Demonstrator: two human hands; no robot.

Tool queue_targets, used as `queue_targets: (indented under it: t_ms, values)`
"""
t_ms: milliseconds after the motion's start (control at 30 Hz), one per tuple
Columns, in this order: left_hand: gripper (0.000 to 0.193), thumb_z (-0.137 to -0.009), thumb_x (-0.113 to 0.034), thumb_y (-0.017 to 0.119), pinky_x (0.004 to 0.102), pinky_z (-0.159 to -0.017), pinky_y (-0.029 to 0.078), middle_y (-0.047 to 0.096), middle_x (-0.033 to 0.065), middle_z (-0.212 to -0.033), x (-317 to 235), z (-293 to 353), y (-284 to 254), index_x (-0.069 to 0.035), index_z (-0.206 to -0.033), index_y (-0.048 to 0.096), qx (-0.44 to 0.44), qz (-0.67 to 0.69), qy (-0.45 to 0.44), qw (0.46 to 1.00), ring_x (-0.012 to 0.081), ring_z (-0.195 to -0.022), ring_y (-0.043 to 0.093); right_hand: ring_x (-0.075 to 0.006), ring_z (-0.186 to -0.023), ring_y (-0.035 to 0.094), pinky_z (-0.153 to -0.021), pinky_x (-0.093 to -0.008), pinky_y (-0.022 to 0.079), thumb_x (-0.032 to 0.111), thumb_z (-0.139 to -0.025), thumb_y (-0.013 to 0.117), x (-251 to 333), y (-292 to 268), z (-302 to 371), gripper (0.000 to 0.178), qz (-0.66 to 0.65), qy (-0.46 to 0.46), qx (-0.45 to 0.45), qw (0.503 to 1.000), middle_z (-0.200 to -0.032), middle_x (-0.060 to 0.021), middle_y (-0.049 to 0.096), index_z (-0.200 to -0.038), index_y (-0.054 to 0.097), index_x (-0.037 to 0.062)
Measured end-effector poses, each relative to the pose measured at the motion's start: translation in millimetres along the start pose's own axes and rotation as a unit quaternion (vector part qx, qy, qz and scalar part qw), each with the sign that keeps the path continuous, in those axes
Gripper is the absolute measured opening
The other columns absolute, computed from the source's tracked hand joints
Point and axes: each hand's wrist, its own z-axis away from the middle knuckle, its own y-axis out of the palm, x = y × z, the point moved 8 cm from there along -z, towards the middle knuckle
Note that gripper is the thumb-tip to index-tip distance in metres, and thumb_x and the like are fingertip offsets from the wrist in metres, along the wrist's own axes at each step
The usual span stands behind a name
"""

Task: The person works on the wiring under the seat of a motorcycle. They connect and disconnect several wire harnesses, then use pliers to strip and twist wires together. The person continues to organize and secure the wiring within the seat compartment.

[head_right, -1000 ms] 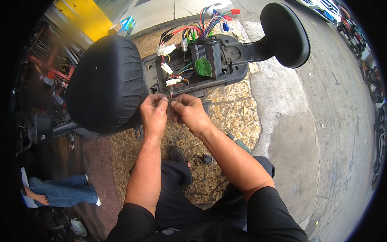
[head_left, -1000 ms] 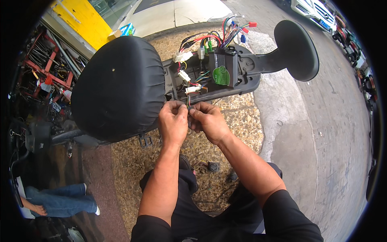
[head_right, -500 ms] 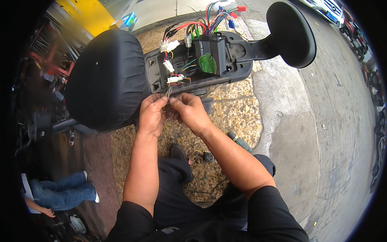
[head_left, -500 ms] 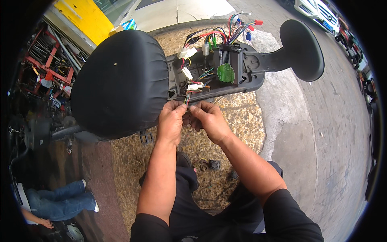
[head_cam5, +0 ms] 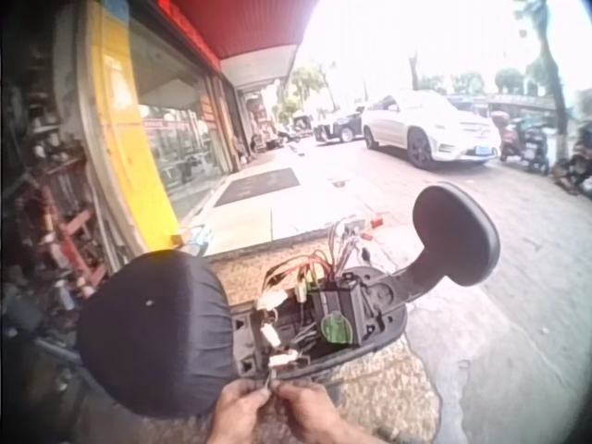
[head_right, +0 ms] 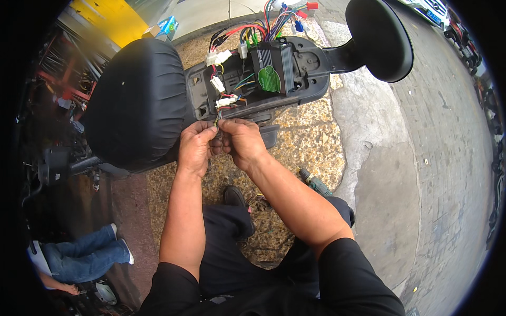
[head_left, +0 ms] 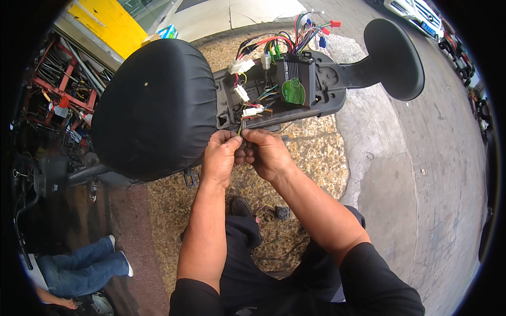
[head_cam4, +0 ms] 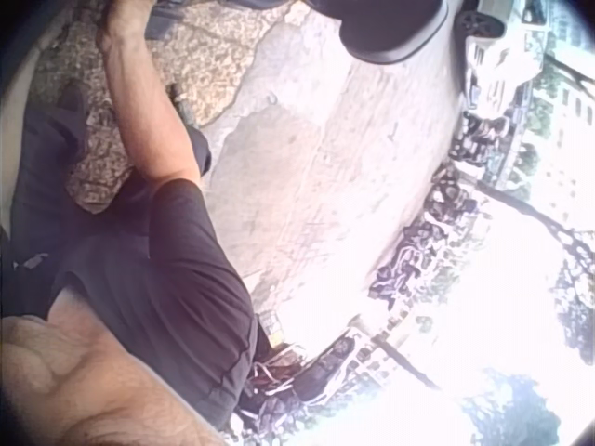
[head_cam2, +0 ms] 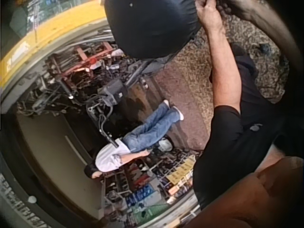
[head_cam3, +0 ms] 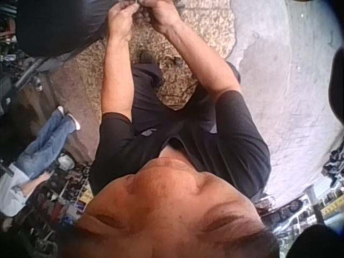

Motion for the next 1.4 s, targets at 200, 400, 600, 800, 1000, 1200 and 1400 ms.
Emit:
queue_targets:
  t_ms: [200,400,600,800,1000,1200,1400]
  values:
    - [0.011,-0.090,-0.009,0.057,0.0323,-0.051,0.057,0.065,0.0107,-0.077,3,-2,1,0.002,-0.091,0.061,-0.007,0.035,0.007,0.999,0.0195,-0.056,0.064,-0.0110,-0.057,0.048,-0.048,-0.0255,0.037,0.010,-0.095,0.061,-4,4,1,0.009,-0.076,-0.009,0.004,0.997,-0.072,-0.0024,0.055,-0.087,0.059,0.0049]
    - [0.013,-0.090,-0.009,0.056,0.0315,-0.050,0.055,0.065,0.0118,-0.076,-1,3,1,0.004,-0.092,0.061,-0.032,0.043,0.023,0.998,0.0187,-0.056,0.064,-0.0115,-0.052,0.048,-0.045,-0.0263,0.038,0.009,-0.094,0.061,-4,10,5,0.010,-0.099,-0.001,0.002,0.995,-0.067,-0.0028,0.055,-0.086,0.059,0.0032]
    - [0.013,-0.091,-0.010,0.057,0.0289,-0.050,0.053,0.065,0.0099,-0.075,-7,5,3,0.003,-0.092,0.061,-0.026,-0.018,0.050,0.998,0.0163,-0.056,0.063,-0.0127,-0.051,0.050,-0.046,-0.0266,0.039,0.009,-0.094,0.062,0,15,8,0.009,-0.061,-0.007,-0.014,0.998,-0.070,-0.0056,0.060,-0.088,0.060,0.0022]
    - [0.011,-0.091,-0.012,0.057,0.0262,-0.049,0.048,0.063,0.0074,-0.072,-14,8,7,-0.001,-0.088,0.059,-0.026,0.005,0.067,0.997,0.0136,-0.052,0.059,-0.0122,-0.050,0.048,-0.046,-0.0269,0.038,0.008,-0.094,0.061,2,21,13,0.010,-0.090,-0.031,-0.039,0.995,-0.068,-0.0046,0.058,-0.086,0.061,0.0022]
    - [0.009,-0.091,-0.011,0.056,0.0247,-0.048,0.042,0.060,0.0052,-0.070,-21,15,9,-0.004,-0.085,0.057,-0.034,0.054,0.070,0.996,0.0127,-0.049,0.054,-0.0108,-0.050,0.045,-0.046,-0.0262,0.037,0.008,-0.095,0.061,1,28,13,0.012,-0.110,-0.017,-0.014,0.994,-0.065,-0.0021,0.053,-0.084,0.060,0.0028]
    - [0.009,-0.091,-0.013,0.057,0.0250,-0.049,0.041,0.059,0.0041,-0.070,-11,15,-1,-0.005,-0.087,0.057,-0.040,0.049,0.036,0.997,0.0123,-0.053,0.054,-0.0096,-0.054,0.046,-0.049,-0.0249,0.035,0.011,-0.097,0.061,-8,25,12,0.014,-0.025,-0.019,0.013,0.999,-0.067,-0.0006,0.053,-0.084,0.060,0.0049]
    - [0.010,-0.091,-0.015,0.058,0.0247,-0.053,0.042,0.061,0.0035,-0.075,-13,12,-5,-0.004,-0.091,0.059,-0.053,-0.017,0.061,0.997,0.0101,-0.058,0.055,-0.0113,-0.060,0.048,-0.052,-0.0257,0.036,0.013,-0.097,0.062,-8,17,9,0.013,-0.007,-0.015,0.015,1.000,-0.072,-0.0006,0.054,-0.086,0.059,0.0066]
